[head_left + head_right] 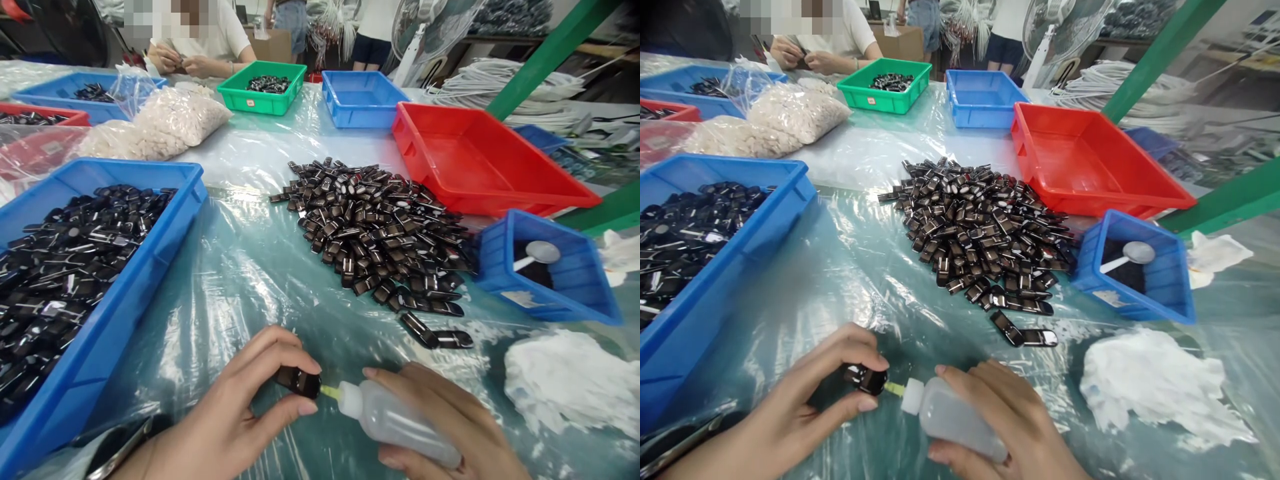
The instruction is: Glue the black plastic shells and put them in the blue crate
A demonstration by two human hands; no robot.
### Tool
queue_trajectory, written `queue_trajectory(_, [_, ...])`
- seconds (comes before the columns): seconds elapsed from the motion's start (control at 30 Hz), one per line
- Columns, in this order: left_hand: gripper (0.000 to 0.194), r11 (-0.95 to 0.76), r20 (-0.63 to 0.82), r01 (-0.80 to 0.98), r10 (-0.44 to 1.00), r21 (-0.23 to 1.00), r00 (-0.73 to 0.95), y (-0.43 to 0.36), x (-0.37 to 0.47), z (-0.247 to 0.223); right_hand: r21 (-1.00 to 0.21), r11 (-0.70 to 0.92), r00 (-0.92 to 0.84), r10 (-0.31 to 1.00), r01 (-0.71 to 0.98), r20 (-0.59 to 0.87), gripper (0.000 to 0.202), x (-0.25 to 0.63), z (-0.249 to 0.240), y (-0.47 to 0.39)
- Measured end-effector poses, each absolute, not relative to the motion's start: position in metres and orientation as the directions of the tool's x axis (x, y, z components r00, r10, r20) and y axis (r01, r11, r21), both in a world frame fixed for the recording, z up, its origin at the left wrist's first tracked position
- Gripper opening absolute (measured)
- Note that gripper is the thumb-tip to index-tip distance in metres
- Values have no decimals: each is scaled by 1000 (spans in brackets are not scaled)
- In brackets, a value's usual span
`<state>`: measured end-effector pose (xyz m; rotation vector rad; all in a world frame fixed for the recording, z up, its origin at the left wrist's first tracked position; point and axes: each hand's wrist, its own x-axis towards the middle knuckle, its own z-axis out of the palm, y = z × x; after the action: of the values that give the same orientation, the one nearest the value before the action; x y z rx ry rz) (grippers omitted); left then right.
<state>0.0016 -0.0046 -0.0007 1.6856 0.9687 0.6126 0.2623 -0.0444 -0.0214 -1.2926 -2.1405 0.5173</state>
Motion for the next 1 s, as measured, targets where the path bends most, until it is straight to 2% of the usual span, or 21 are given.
queue_trajectory(0.27, [21, -105, -58, 278, 851, 955, 522, -7, 2, -3, -558, 487, -413, 872, 672, 264, 34, 259, -7, -35])
queue_trajectory(0.47, [21, -120, -68, 306, 840, 945, 538, -7, 1, -3, -620, 484, -370, 874, 617, 313, 38, 263, -20, -41])
queue_trajectory(0.67, [20, -115, -57, 285, 844, 952, 533, -7, 1, -5, -677, 456, -413, 879, 577, 239, 38, 261, -15, -34])
queue_trajectory(0.8, [21, -117, -51, 274, 841, 955, 539, -7, 2, -5, -671, 449, -440, 875, 590, 199, 37, 264, -13, -31])
queue_trajectory(0.93, [22, -143, -50, 302, 833, 942, 550, -6, 1, -4, -657, 497, -464, 852, 567, 244, 38, 266, -18, -31])
queue_trajectory(1.0, [25, -134, -93, 365, 835, 921, 543, -5, 1, -3, -624, 520, -462, 844, 583, 272, 39, 266, -20, -32])
